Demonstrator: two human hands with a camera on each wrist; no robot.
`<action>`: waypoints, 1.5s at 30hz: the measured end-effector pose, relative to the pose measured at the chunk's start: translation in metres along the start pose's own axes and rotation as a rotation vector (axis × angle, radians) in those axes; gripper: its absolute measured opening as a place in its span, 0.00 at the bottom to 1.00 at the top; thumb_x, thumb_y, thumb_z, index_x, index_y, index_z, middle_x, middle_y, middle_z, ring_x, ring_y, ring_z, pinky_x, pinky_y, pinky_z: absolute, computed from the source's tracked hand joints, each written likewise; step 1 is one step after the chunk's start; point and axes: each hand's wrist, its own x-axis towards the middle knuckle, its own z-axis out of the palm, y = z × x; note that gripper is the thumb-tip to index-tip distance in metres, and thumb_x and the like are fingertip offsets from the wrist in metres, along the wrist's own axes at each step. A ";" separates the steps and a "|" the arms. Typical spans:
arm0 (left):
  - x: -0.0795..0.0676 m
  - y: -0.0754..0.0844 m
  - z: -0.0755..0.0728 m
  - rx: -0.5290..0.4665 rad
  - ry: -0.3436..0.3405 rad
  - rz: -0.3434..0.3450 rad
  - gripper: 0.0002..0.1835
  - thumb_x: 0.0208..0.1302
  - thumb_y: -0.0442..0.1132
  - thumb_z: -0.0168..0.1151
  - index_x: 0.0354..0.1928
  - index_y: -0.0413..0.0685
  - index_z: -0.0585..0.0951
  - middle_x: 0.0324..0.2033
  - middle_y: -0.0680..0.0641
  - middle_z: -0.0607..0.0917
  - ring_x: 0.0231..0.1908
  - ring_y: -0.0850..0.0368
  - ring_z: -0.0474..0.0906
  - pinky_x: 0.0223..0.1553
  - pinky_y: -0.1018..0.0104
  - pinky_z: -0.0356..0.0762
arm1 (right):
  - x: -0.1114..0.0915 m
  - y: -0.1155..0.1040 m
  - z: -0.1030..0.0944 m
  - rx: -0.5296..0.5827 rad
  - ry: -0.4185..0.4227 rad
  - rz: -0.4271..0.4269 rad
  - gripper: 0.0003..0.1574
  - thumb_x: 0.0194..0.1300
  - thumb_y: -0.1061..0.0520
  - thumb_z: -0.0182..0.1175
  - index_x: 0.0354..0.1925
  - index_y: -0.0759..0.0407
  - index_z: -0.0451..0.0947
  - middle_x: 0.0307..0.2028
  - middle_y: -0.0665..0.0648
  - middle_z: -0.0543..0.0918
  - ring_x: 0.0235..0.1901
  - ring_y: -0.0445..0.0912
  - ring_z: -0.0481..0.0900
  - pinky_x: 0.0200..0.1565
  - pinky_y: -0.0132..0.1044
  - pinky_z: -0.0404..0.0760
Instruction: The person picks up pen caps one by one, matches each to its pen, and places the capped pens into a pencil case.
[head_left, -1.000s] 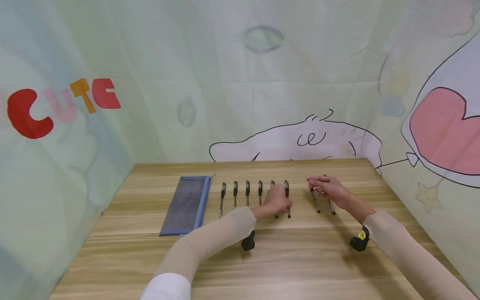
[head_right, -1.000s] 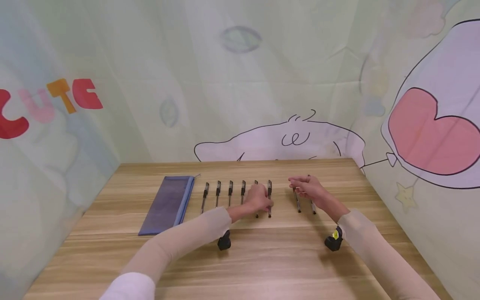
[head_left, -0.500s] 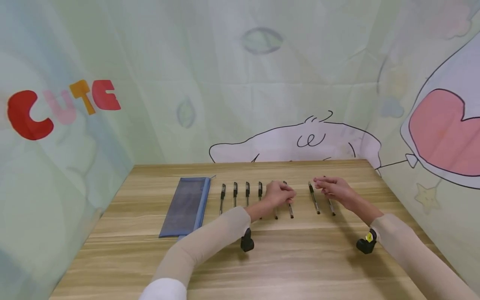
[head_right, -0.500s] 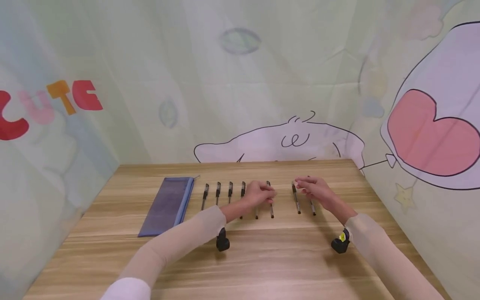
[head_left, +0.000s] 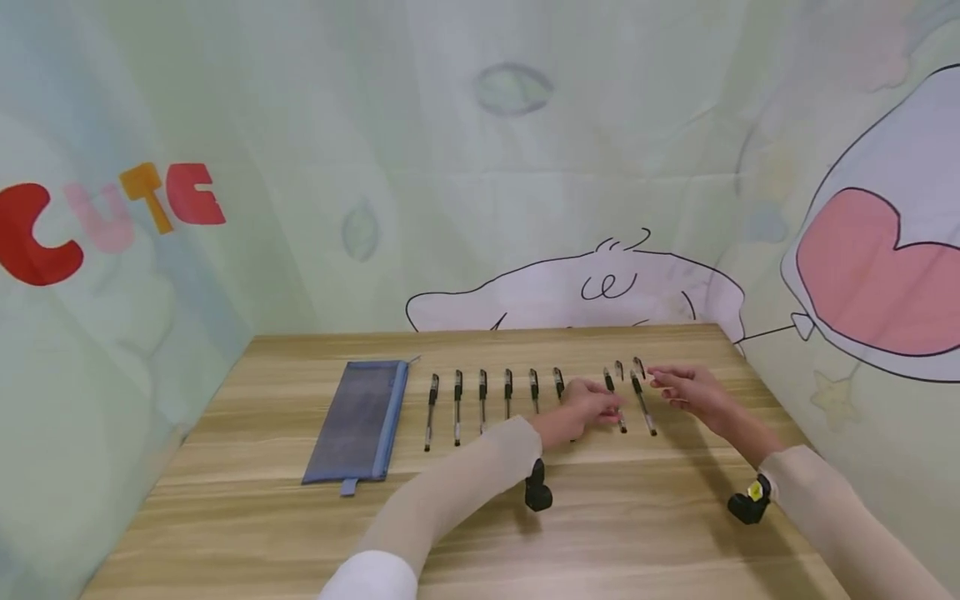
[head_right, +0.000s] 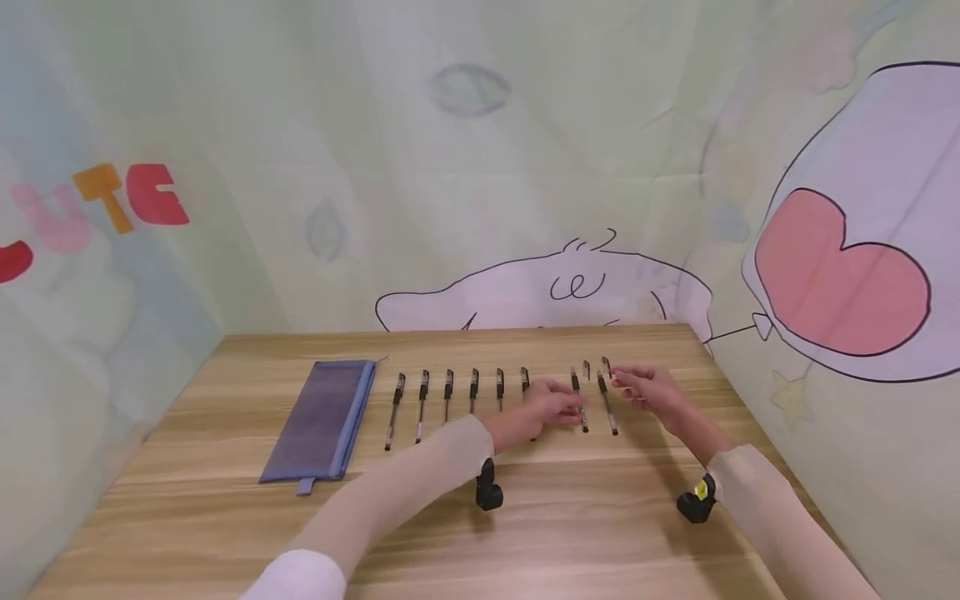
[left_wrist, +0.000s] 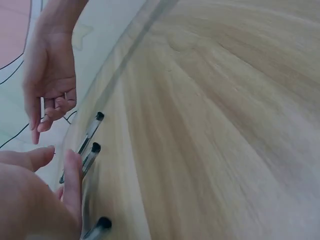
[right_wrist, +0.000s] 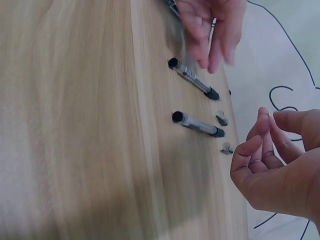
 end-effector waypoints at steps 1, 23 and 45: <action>-0.001 -0.002 0.002 0.033 0.038 0.012 0.14 0.57 0.27 0.74 0.45 0.34 0.82 0.31 0.39 0.90 0.22 0.57 0.85 0.36 0.63 0.91 | -0.001 0.002 0.001 0.012 0.002 0.005 0.24 0.78 0.50 0.56 0.64 0.61 0.77 0.40 0.41 0.84 0.36 0.36 0.78 0.43 0.30 0.82; 0.011 0.008 0.011 0.838 0.179 0.089 0.19 0.57 0.33 0.72 0.13 0.44 0.76 0.05 0.49 0.76 0.06 0.59 0.72 0.06 0.72 0.65 | -0.003 0.009 0.008 0.004 0.019 0.035 0.36 0.79 0.49 0.54 0.72 0.73 0.63 0.40 0.40 0.84 0.37 0.34 0.78 0.39 0.27 0.80; -0.008 0.022 -0.046 0.296 -0.219 -0.078 0.17 0.59 0.27 0.60 0.51 0.30 0.80 0.26 0.44 0.85 0.22 0.58 0.82 0.30 0.71 0.88 | 0.003 0.009 0.004 -0.033 0.033 0.038 0.34 0.80 0.53 0.53 0.72 0.75 0.62 0.38 0.40 0.85 0.34 0.34 0.77 0.34 0.27 0.77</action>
